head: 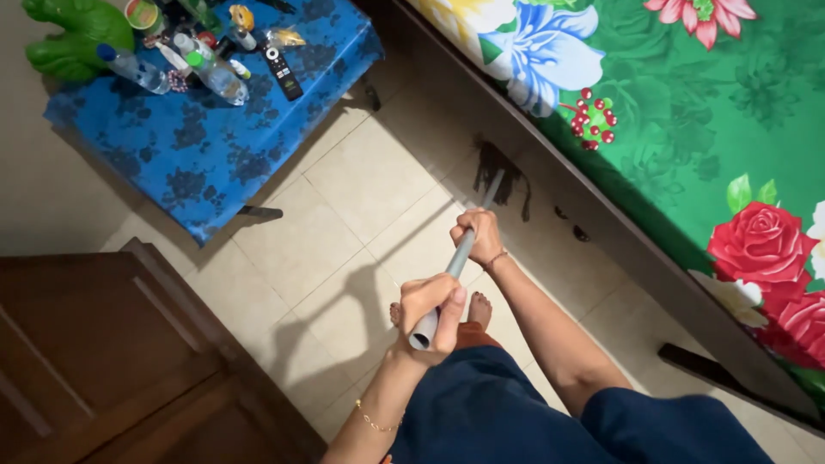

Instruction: Mopping the tiled floor in a bedroom area using a traditional mop.

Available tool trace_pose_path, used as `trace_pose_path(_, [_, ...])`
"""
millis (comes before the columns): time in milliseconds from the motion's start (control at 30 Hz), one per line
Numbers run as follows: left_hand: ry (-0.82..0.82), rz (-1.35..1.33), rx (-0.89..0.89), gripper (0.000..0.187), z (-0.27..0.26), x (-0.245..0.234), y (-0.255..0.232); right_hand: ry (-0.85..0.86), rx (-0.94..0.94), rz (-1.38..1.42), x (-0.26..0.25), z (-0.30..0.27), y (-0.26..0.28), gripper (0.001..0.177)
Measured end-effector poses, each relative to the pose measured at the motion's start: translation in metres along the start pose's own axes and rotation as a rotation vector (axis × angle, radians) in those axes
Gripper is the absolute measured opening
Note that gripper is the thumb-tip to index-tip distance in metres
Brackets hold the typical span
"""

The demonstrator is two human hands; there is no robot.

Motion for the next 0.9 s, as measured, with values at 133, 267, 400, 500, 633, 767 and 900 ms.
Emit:
trace_pose_path(133, [0.157, -0.069, 0.049, 0.022, 0.009, -0.013, -0.022, -0.127, 0.184, -0.008, -0.012, -0.019, 0.036, 0.022])
trace_pose_path(267, [0.319, -0.21, -0.046, 0.025, 0.006, -0.007, -0.016, -0.138, 0.348, -0.009, -0.024, -0.057, 0.042, 0.027])
trace_pose_path(400, [0.404, -0.223, -0.129, 0.035, 0.002, -0.009, -0.004, -0.268, 0.33, -0.123, -0.024, -0.063, 0.034, 0.031])
trace_pose_path(500, [0.31, -0.2, -0.131, 0.027, 0.009, -0.028, -0.018, -0.26, 0.251, -0.107, -0.006, -0.052, 0.033, 0.028])
trace_pose_path(633, [0.11, -0.094, -0.081, 0.031, -0.01, -0.053, -0.017, -0.123, 0.127, 0.012, 0.025, -0.033, 0.043, 0.024])
trace_pose_path(767, [-0.039, -0.013, -0.071, 0.022, -0.011, -0.062, -0.03, -0.049, -0.031, 0.059, 0.059, 0.009, 0.053, 0.024])
trace_pose_path(900, [-0.148, 0.135, -0.005, 0.021, -0.017, -0.07, -0.049, 0.085, -0.034, 0.124, 0.073, 0.032, 0.089, 0.024])
Point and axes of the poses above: each hand's wrist, its own z-axis towards the middle knuckle, its own x-axis out of the palm, y = z × x, the point moved 2 cm from there along z, towards the middle knuckle, and after that the axes turned 13 degrees about -z, right-handed, at the moved point
